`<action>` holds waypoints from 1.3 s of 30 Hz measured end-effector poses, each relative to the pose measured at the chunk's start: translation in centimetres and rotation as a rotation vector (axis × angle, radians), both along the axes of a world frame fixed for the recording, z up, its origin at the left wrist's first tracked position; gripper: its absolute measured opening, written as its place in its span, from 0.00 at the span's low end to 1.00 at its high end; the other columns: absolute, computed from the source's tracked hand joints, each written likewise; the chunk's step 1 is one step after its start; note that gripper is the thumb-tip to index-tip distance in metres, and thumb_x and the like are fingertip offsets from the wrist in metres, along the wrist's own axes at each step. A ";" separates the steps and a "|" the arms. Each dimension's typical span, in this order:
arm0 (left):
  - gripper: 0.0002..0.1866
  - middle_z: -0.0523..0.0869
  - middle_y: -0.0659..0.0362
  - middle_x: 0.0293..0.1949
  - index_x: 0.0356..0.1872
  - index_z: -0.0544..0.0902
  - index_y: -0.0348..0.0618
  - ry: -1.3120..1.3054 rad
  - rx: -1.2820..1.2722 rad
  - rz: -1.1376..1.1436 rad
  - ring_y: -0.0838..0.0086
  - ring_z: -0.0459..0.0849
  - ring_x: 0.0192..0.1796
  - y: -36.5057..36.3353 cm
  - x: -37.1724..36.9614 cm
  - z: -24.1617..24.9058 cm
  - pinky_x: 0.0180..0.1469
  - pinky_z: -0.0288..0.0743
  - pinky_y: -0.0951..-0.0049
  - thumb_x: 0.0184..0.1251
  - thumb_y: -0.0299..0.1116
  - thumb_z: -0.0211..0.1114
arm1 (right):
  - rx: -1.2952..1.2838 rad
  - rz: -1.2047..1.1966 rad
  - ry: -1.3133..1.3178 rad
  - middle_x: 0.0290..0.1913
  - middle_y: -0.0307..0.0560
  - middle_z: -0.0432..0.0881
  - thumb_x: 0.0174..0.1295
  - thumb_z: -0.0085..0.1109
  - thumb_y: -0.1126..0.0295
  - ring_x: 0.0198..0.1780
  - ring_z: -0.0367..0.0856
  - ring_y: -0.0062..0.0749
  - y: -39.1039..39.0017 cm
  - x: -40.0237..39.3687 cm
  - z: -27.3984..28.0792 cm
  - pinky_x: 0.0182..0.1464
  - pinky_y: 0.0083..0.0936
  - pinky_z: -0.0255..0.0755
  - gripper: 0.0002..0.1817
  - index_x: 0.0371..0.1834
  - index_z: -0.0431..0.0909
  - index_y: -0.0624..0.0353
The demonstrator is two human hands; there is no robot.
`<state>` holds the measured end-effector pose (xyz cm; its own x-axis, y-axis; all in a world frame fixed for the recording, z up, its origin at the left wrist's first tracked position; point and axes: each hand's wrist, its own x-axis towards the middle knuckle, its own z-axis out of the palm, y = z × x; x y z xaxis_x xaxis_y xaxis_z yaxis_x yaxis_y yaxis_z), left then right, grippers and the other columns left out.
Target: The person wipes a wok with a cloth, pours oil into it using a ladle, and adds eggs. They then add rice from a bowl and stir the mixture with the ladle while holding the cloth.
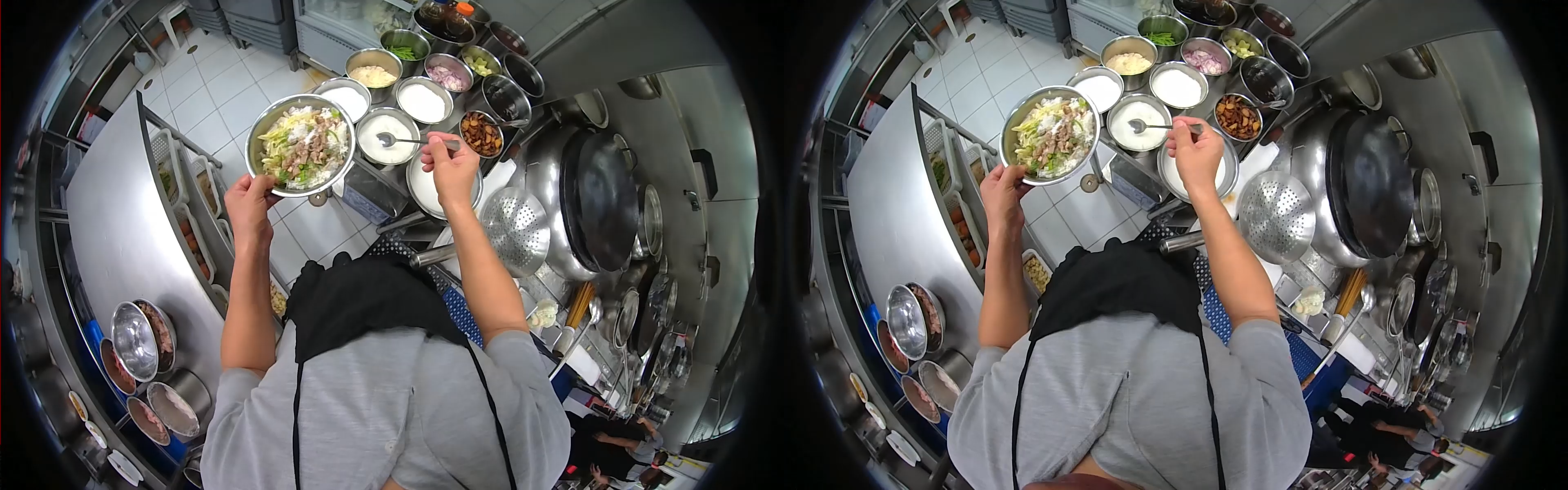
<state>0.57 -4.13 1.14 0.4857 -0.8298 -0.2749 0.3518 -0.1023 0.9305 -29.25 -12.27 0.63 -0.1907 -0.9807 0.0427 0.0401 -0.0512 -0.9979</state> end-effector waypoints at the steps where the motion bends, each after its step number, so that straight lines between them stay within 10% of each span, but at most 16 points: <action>1: 0.03 0.83 0.58 0.26 0.28 0.81 0.33 -0.009 -0.001 0.003 0.77 0.82 0.26 0.1 0.3 -0.4 0.33 0.84 0.73 0.56 0.23 0.62 | 0.035 -0.027 -0.064 0.28 0.45 0.83 0.65 0.60 0.71 0.24 0.79 0.22 -0.1 -0.2 0.0 0.26 0.18 0.74 0.09 0.40 0.81 0.67; 7: 0.05 0.82 0.58 0.24 0.22 0.77 0.36 -0.084 -0.029 -0.025 0.77 0.81 0.25 -0.5 -1.1 -0.8 0.33 0.83 0.74 0.54 0.25 0.63 | 0.064 -0.025 -0.359 0.28 0.48 0.84 0.65 0.60 0.72 0.24 0.81 0.26 -0.1 -2.0 4.5 0.24 0.20 0.75 0.07 0.41 0.81 0.66; 13: 0.09 0.78 0.63 0.19 0.16 0.73 0.40 -0.021 -0.044 -0.143 0.81 0.75 0.20 -3.4 -4.8 -1.6 0.24 0.72 0.79 0.51 0.23 0.62 | -0.241 -0.061 0.220 0.29 0.44 0.84 0.66 0.60 0.70 0.25 0.79 0.19 -1.4 -1.8 4.7 0.26 0.18 0.72 0.09 0.42 0.82 0.65; 16: 0.10 0.76 0.64 0.18 0.15 0.72 0.41 -0.060 -0.042 -0.245 0.83 0.70 0.19 -3.8 -4.9 -1.9 0.21 0.63 0.79 0.51 0.24 0.63 | -0.096 0.058 0.918 0.33 0.53 0.85 0.57 0.66 0.67 0.27 0.82 0.37 -2.5 -1.0 2.9 0.32 0.32 0.75 0.15 0.44 0.83 0.64; 22: 0.05 0.74 0.68 0.19 0.21 0.79 0.39 -0.091 -0.079 -0.478 0.85 0.67 0.22 -2.4 -5.9 1.8 0.25 0.57 0.80 0.51 0.28 0.65 | -0.365 -0.126 0.789 0.36 0.54 0.85 0.57 0.64 0.68 0.37 0.83 0.45 1.2 -4.9 3.1 0.43 0.35 0.76 0.15 0.45 0.82 0.64; 28: 0.01 0.77 0.68 0.20 0.23 0.82 0.37 -0.089 -0.070 -0.826 0.87 0.67 0.22 0.6 -12.0 2.5 0.26 0.58 0.82 0.50 0.24 0.63 | 0.344 0.216 -0.012 0.26 0.34 0.81 0.68 0.60 0.61 0.25 0.78 0.15 14.8 -11.3 7.4 0.26 0.15 0.72 0.12 0.36 0.82 0.58; 39: 0.10 0.80 0.66 0.24 0.26 0.81 0.40 -0.061 -0.012 -1.839 0.85 0.74 0.26 11.5 -35.4 2.0 0.29 0.67 0.81 0.66 0.33 0.64 | 0.296 -0.597 -0.260 0.21 0.42 0.79 0.54 0.64 0.79 0.16 0.76 0.20 47.3 -21.6 6.0 0.18 0.17 0.72 0.12 0.19 0.71 0.59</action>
<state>-34.79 7.35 3.15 -0.9223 -0.2612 -0.2850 -0.2147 -0.2669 0.9395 -50.82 35.07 6.61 -0.6660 -0.6694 -0.3290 0.3285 0.1327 -0.9351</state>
